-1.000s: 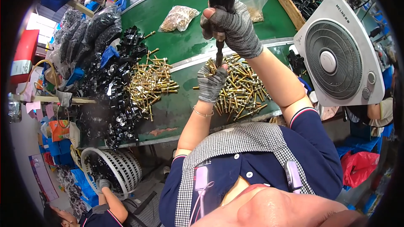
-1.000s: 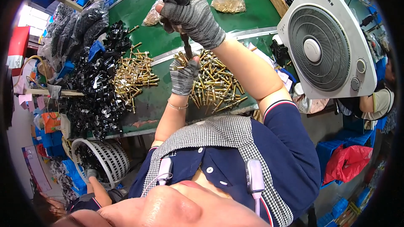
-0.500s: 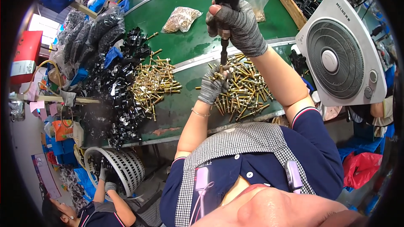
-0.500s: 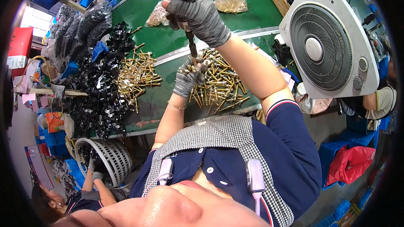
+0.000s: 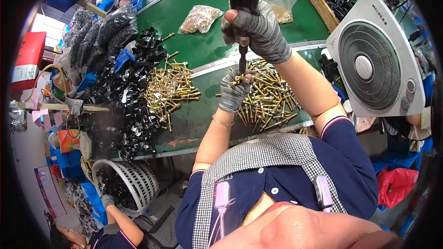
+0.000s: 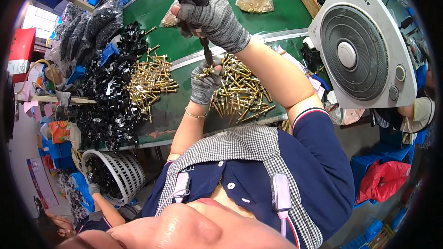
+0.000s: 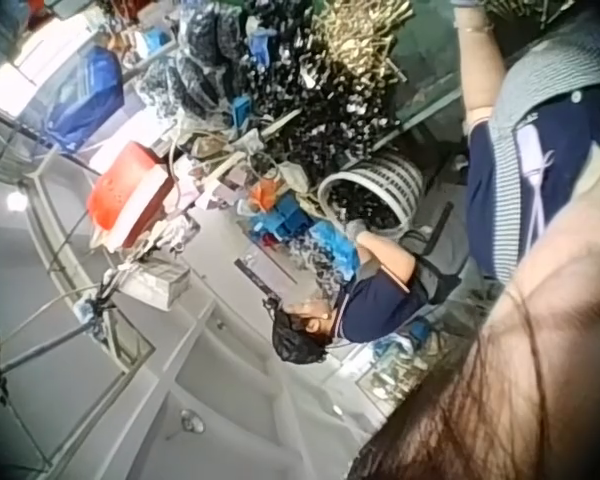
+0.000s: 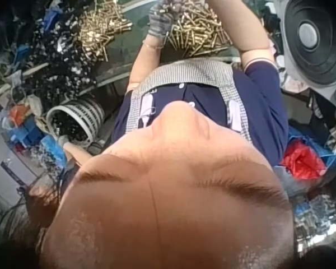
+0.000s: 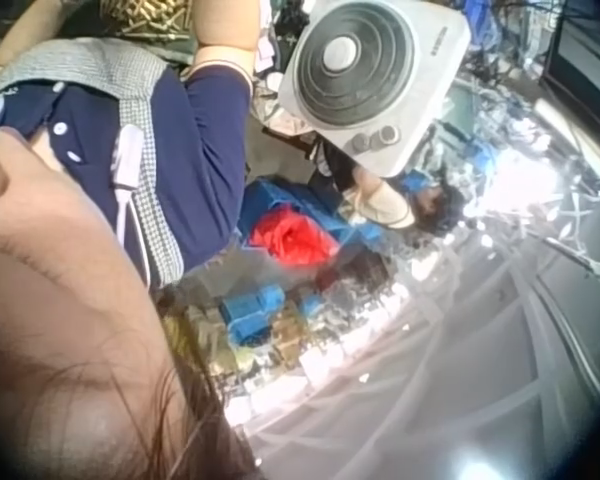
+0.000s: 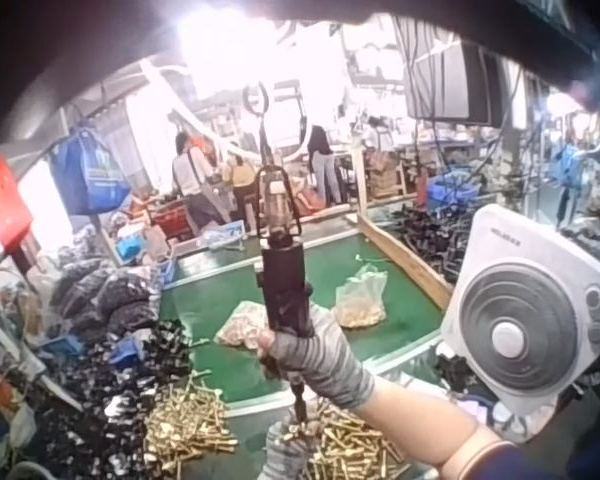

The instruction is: Assemble metal components using an electric screwdriver on a factory production line.

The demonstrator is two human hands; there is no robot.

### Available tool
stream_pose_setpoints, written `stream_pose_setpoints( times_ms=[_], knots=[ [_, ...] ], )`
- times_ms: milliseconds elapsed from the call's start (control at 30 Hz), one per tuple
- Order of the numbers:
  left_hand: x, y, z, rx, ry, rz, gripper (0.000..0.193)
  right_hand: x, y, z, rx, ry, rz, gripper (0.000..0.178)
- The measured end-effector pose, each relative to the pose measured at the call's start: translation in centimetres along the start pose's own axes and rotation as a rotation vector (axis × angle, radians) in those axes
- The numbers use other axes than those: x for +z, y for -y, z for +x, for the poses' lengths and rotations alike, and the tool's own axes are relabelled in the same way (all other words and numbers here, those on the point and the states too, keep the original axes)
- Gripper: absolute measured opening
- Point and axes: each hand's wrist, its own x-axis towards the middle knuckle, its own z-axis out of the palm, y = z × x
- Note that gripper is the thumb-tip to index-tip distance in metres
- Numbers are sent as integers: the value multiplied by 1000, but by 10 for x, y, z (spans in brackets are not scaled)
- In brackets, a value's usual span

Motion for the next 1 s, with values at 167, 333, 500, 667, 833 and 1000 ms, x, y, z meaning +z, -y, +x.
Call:
stream_pose_setpoints(
  times_ms=[167,333,500,667,833,1000],
  knots=[
    [-2,-6,1,-45,-1,31,21,2,1,-1,0,-4,-28,31],
    [-5,-11,4,61,33,125,20,0,2,1,-3,-15,-53,31],
    [-7,-26,-3,-329,201,-678,22,-13,-4,7,-68,-25,-81,33],
    [-8,-31,-1,-451,256,-551,21,-13,0,3,-41,-30,-107,34],
    [-5,-25,0,-354,172,-381,13,-14,-1,0,-26,-15,-109,35],
    [-4,-25,2,-308,108,-395,14,-8,5,-2,-8,5,-35,30]
  ],
)
